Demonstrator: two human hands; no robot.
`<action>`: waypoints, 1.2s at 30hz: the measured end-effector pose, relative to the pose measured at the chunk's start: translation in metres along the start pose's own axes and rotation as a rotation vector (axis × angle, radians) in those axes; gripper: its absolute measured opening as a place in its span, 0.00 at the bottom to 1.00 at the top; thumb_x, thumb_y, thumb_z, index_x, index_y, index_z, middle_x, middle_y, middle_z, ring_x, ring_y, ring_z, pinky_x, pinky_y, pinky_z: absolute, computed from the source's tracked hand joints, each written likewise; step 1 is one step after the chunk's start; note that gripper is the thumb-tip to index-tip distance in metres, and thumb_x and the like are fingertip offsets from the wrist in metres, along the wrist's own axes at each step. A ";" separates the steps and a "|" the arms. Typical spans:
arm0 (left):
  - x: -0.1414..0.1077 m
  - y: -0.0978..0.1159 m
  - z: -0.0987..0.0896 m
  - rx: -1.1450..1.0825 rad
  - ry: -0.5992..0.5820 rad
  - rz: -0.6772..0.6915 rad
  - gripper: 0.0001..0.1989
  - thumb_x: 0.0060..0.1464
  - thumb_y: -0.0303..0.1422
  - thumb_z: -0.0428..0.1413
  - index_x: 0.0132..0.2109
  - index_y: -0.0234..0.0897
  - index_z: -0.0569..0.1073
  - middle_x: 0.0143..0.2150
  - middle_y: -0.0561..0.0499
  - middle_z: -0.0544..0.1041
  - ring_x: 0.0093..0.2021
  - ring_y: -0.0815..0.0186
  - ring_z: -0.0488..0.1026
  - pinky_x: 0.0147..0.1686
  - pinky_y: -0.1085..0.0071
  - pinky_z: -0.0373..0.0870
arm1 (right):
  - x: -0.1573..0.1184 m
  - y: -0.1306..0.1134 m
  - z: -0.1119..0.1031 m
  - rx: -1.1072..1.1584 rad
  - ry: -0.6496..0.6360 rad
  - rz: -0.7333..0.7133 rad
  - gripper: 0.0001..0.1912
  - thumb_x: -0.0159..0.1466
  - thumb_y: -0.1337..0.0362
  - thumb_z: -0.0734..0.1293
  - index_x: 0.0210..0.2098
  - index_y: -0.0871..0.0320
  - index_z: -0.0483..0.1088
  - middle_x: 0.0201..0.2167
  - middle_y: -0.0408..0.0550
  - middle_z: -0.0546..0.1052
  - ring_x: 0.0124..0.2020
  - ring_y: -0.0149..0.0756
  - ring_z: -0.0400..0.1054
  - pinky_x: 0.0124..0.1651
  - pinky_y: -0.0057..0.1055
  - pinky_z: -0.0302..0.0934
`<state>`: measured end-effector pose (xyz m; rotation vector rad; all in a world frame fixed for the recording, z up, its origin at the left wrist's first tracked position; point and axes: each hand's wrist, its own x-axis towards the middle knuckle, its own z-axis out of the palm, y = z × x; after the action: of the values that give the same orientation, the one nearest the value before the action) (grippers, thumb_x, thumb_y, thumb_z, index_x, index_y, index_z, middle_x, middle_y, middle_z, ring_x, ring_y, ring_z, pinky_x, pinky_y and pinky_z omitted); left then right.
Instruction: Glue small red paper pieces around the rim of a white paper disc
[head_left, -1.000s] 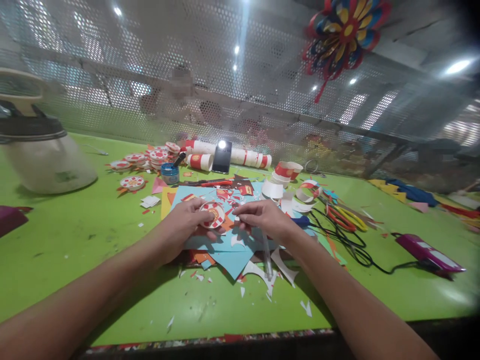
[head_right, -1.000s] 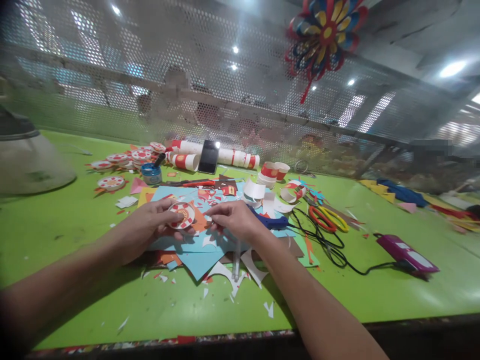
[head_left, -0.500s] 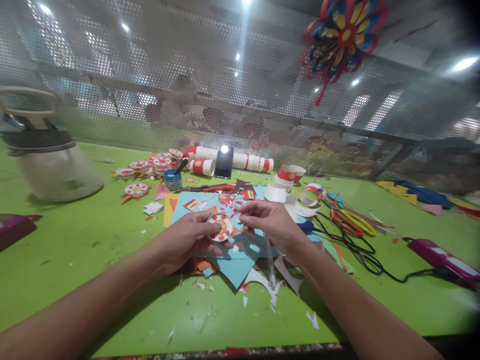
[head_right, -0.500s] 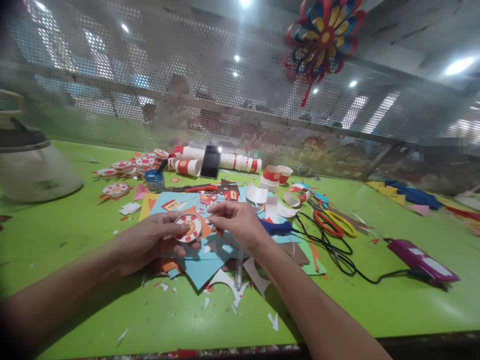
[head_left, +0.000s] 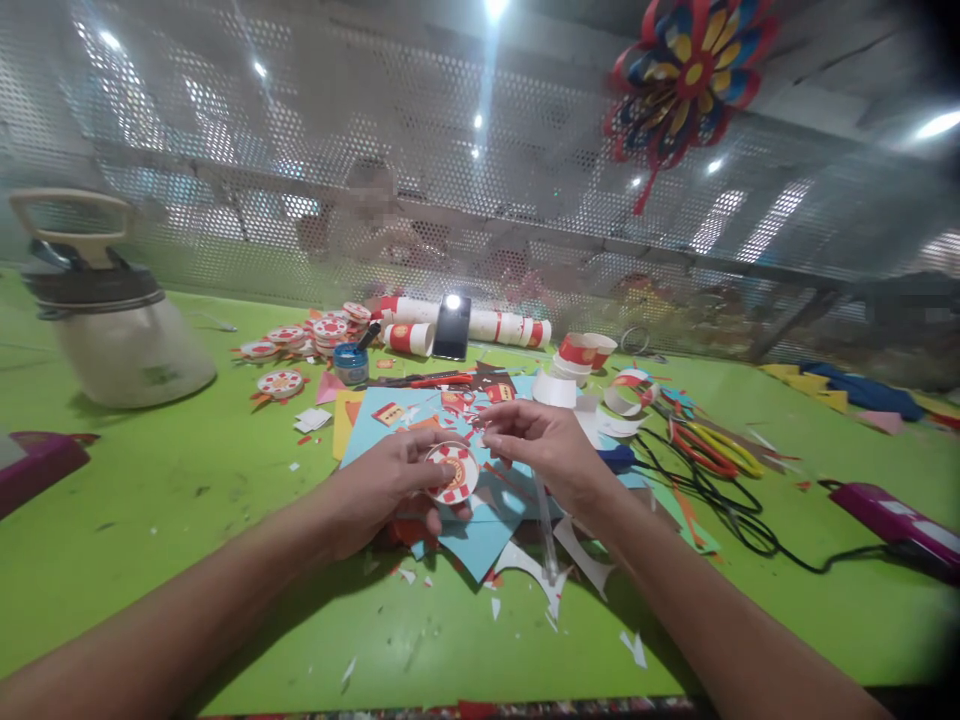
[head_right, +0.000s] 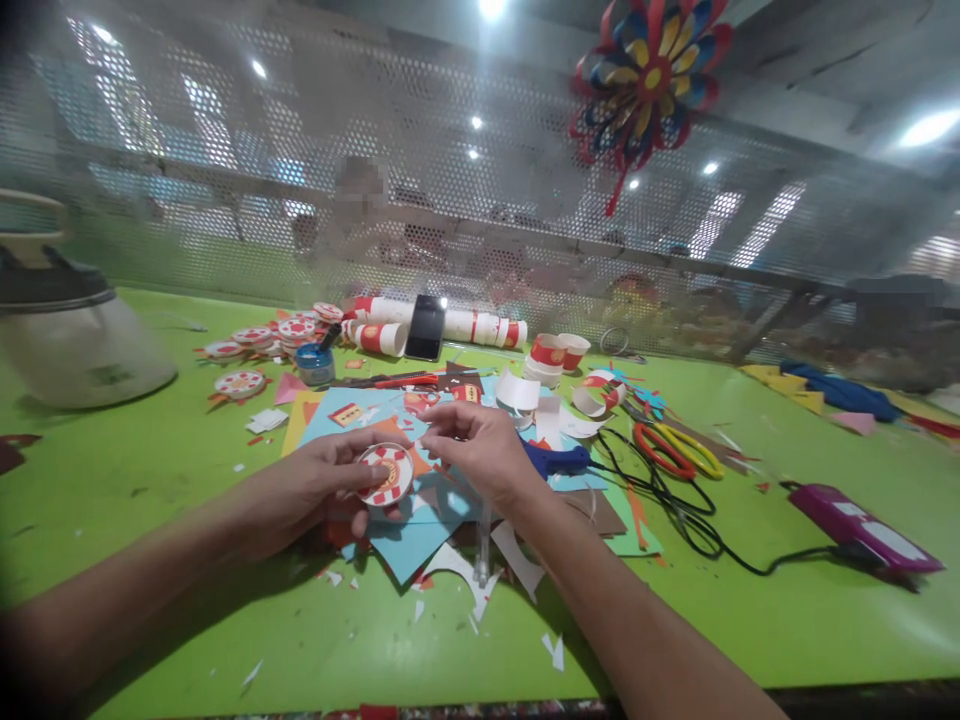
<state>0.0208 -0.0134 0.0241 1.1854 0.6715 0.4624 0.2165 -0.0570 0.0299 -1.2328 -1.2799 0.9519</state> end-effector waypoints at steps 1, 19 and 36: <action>0.000 0.000 0.001 0.022 0.001 -0.019 0.19 0.55 0.28 0.58 0.53 0.39 0.66 0.30 0.51 0.76 0.26 0.67 0.77 0.19 0.78 0.68 | 0.000 0.000 0.000 0.003 -0.006 0.000 0.13 0.50 0.66 0.75 0.35 0.59 0.77 0.24 0.40 0.75 0.24 0.27 0.66 0.28 0.29 0.63; -0.002 -0.002 0.009 0.109 -0.058 -0.046 0.09 0.59 0.38 0.54 0.43 0.38 0.66 0.21 0.51 0.76 0.13 0.75 0.65 0.13 0.83 0.57 | -0.004 0.003 0.010 -0.075 -0.193 -0.079 0.13 0.52 0.66 0.71 0.38 0.59 0.74 0.26 0.41 0.73 0.27 0.28 0.66 0.32 0.30 0.61; -0.001 -0.002 0.007 0.225 0.032 -0.038 0.10 0.59 0.41 0.53 0.37 0.39 0.64 0.20 0.51 0.76 0.12 0.75 0.62 0.11 0.82 0.50 | 0.005 -0.003 -0.012 -0.222 0.062 -0.046 0.10 0.55 0.60 0.70 0.34 0.60 0.76 0.23 0.43 0.74 0.23 0.30 0.66 0.28 0.31 0.63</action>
<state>0.0249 -0.0190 0.0237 1.3771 0.7872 0.3814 0.2283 -0.0544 0.0347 -1.3859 -1.3865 0.7476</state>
